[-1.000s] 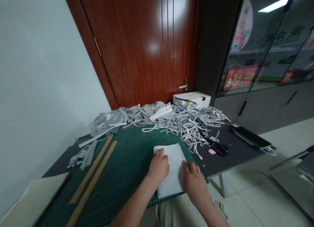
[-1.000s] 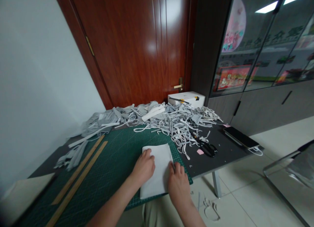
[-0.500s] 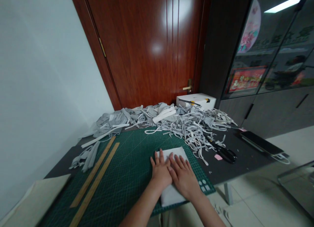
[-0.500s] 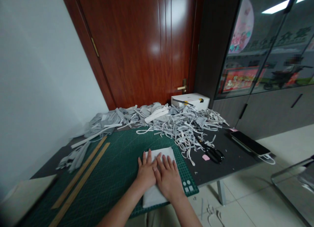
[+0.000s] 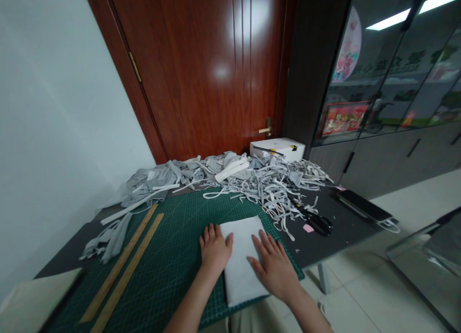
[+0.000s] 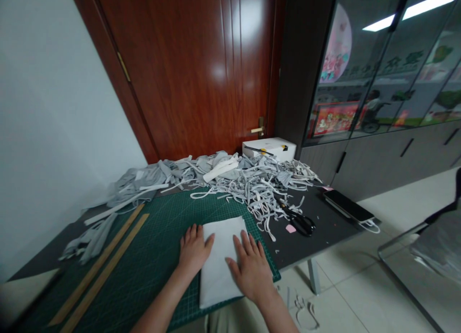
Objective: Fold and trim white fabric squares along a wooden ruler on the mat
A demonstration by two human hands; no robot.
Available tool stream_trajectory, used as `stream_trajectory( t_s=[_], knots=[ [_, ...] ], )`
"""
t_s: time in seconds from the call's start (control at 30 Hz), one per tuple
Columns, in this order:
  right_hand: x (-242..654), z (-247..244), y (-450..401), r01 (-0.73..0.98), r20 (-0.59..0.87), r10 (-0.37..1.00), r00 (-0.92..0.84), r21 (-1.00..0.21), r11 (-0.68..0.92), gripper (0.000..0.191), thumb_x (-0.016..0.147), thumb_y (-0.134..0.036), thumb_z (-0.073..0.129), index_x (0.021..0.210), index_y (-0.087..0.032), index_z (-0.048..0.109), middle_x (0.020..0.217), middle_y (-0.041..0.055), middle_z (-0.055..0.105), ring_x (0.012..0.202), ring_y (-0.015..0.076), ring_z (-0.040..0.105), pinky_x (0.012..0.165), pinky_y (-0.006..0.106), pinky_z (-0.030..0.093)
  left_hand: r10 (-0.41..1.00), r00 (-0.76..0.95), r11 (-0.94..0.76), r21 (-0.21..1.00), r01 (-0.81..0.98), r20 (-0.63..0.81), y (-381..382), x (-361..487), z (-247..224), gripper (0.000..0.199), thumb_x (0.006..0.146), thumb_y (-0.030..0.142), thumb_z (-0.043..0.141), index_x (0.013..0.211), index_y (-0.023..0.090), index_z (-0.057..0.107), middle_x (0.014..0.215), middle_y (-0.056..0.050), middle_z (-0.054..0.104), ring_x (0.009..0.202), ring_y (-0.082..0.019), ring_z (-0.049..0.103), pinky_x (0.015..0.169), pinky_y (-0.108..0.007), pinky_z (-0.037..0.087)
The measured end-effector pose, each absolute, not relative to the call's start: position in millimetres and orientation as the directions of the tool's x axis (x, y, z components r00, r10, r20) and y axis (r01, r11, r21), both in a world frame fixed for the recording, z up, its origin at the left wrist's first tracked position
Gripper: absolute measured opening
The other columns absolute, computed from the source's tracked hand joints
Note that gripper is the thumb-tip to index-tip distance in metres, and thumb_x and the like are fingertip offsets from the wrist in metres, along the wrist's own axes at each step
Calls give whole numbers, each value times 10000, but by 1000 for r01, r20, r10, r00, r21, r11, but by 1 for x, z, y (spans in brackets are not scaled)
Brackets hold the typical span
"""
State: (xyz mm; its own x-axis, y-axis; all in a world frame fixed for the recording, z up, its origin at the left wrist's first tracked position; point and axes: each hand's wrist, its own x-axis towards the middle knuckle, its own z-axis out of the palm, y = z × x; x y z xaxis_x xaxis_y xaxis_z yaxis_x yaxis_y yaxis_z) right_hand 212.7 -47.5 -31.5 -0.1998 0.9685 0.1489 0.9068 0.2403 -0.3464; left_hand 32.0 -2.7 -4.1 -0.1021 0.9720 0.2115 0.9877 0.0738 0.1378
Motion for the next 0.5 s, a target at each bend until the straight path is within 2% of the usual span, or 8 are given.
stream_trajectory(
  t_s=[0.07,0.13,0.2,0.23,0.3,0.33,0.4,0.5],
  knots=[
    [212,-32,-47,905,151,968,-201,-350,243,612,907,-549,320,1442,-253,301,1524,71,210,1390,281,210,1104,489,198,968,-127,61,284,957,218,-4,33,-1,534,852,301,462,1303,15,453,1272,-238,520,1219,-327,455,1009,-442,342],
    [213,-32,-47,901,156,966,-205,-354,249,611,904,-543,334,1440,-251,305,1524,73,208,1387,284,219,1103,490,202,973,-192,92,549,831,128,-4,34,0,555,792,203,534,1316,51,426,1217,-197,557,1140,-272,530,973,-373,394],
    [213,-33,-47,898,159,965,-210,-359,255,609,903,-542,338,1437,-251,314,1524,70,210,1385,285,225,1103,488,203,966,-252,183,834,521,-54,-5,35,1,628,763,173,574,1347,89,362,1197,-167,577,1045,-226,595,896,-322,455],
    [214,-33,-47,896,159,964,-212,-363,257,608,903,-545,336,1435,-250,322,1523,68,213,1385,285,224,1104,486,203,952,-263,238,918,317,-156,-7,35,2,662,762,189,590,1363,101,327,1180,-159,591,985,-211,623,838,-307,484],
    [215,-32,-47,891,159,964,-212,-374,257,606,904,-555,324,1426,-247,345,1520,65,226,1386,282,223,1107,482,200,919,-226,328,944,-19,-324,-12,34,4,676,753,260,633,1344,101,346,1100,-154,639,868,-211,658,715,-303,517],
    [216,-32,-47,888,160,964,-212,-380,258,606,904,-559,320,1422,-246,353,1519,64,231,1386,279,223,1109,479,199,912,-170,360,927,-105,-373,-16,34,6,652,729,292,666,1296,94,413,1043,-153,665,822,-221,666,668,-305,520],
    [216,-30,-48,880,167,963,-211,-397,262,606,904,-561,319,1418,-243,362,1516,65,243,1386,277,227,1111,480,198,925,-25,372,916,-148,-379,-23,35,11,561,650,308,739,1134,85,563,943,-143,703,779,-239,671,637,-307,517],
    [217,-31,-49,851,200,956,-215,-441,284,592,906,-537,338,1419,-243,358,1507,69,279,1377,275,253,1111,489,200,939,125,340,921,-190,-321,-32,40,16,491,560,253,791,1002,102,640,910,-122,724,789,-254,676,693,-326,520]
  ],
)
